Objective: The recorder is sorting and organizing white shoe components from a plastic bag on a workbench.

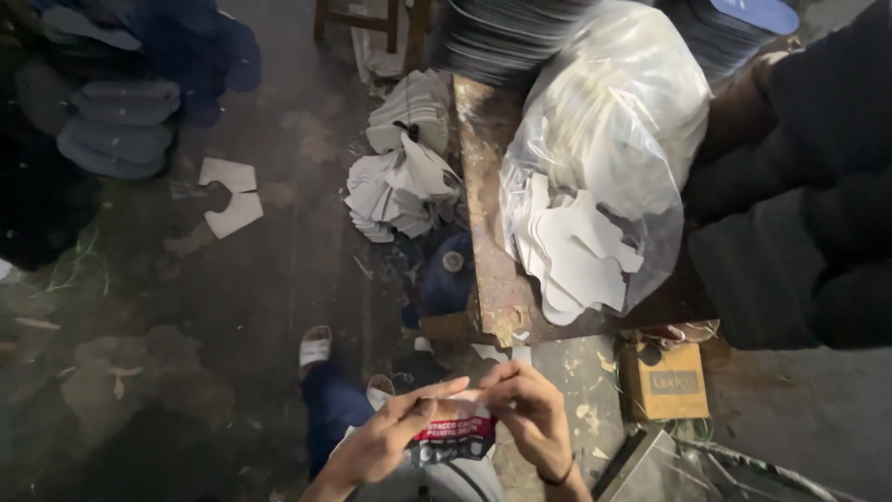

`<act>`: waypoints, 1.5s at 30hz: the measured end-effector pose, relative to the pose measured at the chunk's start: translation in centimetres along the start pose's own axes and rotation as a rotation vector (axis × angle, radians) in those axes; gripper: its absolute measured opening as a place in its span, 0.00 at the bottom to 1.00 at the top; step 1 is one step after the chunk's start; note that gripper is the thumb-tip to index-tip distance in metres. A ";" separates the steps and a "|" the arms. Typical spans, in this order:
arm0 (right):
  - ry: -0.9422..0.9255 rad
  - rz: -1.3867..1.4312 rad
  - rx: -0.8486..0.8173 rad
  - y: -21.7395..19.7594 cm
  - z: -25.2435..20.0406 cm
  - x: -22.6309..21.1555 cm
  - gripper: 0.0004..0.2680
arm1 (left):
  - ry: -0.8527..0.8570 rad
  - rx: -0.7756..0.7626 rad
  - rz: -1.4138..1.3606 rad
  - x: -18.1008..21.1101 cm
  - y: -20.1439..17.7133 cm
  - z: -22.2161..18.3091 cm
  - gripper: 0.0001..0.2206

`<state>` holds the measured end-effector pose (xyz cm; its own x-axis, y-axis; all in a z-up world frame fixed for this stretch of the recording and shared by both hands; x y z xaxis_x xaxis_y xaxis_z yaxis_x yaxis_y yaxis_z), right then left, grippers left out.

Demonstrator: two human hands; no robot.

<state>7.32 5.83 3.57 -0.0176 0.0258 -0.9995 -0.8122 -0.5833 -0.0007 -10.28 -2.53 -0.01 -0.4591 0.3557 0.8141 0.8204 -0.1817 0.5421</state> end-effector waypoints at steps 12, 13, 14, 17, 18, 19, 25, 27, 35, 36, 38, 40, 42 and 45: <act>0.062 -0.415 -0.340 11.0 5.7 5.7 0.19 | -0.177 0.736 0.525 -16.5 -19.7 -8.4 0.17; 0.060 -0.416 -0.334 12.2 5.6 9.8 0.19 | -0.175 0.730 0.530 -21.2 -23.0 -8.6 0.17; 0.026 -0.568 -0.568 14.5 4.9 14.3 0.17 | -0.357 0.739 0.470 -26.9 -25.6 -9.8 0.18; 0.043 -0.686 -0.936 18.4 1.8 24.2 0.13 | -0.911 0.752 0.276 -37.7 -30.3 -12.5 0.23; 0.087 -0.651 -1.071 19.7 0.5 26.9 0.11 | -1.097 0.754 0.209 -40.1 -31.5 -12.2 0.26; 0.094 -0.640 -1.061 20.3 0.9 25.2 0.11 | -1.110 0.750 0.219 -38.9 -30.9 -12.9 0.26; 0.065 -0.201 -1.090 19.4 2.4 8.9 0.12 | -0.283 0.133 0.727 -14.9 -17.0 -12.1 0.11; -0.126 0.046 -0.966 17.9 3.4 3.4 0.12 | -0.484 0.142 0.675 -13.4 -16.0 -12.6 0.08; 0.107 -0.239 -0.440 13.0 3.4 1.4 0.10 | -0.012 -0.169 0.753 -31.6 -19.6 -12.2 0.20; 0.126 -0.310 -0.380 12.3 3.1 1.5 0.12 | 0.274 -0.158 1.330 -35.7 -21.9 -13.8 0.29; 0.175 -0.329 -0.345 11.3 1.8 2.4 0.11 | 0.081 -0.071 1.169 -35.4 -23.2 -13.9 0.28; 0.211 -0.349 -0.321 10.1 1.8 3.2 0.11 | -0.102 0.029 1.008 -34.9 -24.6 -13.7 0.28; 0.305 -0.261 -0.279 8.7 1.8 3.8 0.11 | -0.637 0.324 0.455 -36.2 -26.1 -16.3 0.27; 0.300 -0.267 -0.180 4.6 2.8 6.8 0.11 | -1.089 0.609 -0.179 -38.1 -24.1 -18.5 0.27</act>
<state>1.88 5.60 -3.14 0.3707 -0.0266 -0.9284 -0.6505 -0.7209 -0.2391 -18.90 -28.65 -40.22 -0.2991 0.9542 -0.0116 0.9328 0.2949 0.2070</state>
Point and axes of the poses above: each hand's wrist, its own z-axis towards the middle knuckle, its own y-axis out of the palm, x = y × z, the point moved 6 cm from there along z, towards the middle knuckle, and after that the axes turned 1 degree about -y, right-handed, at the moved point
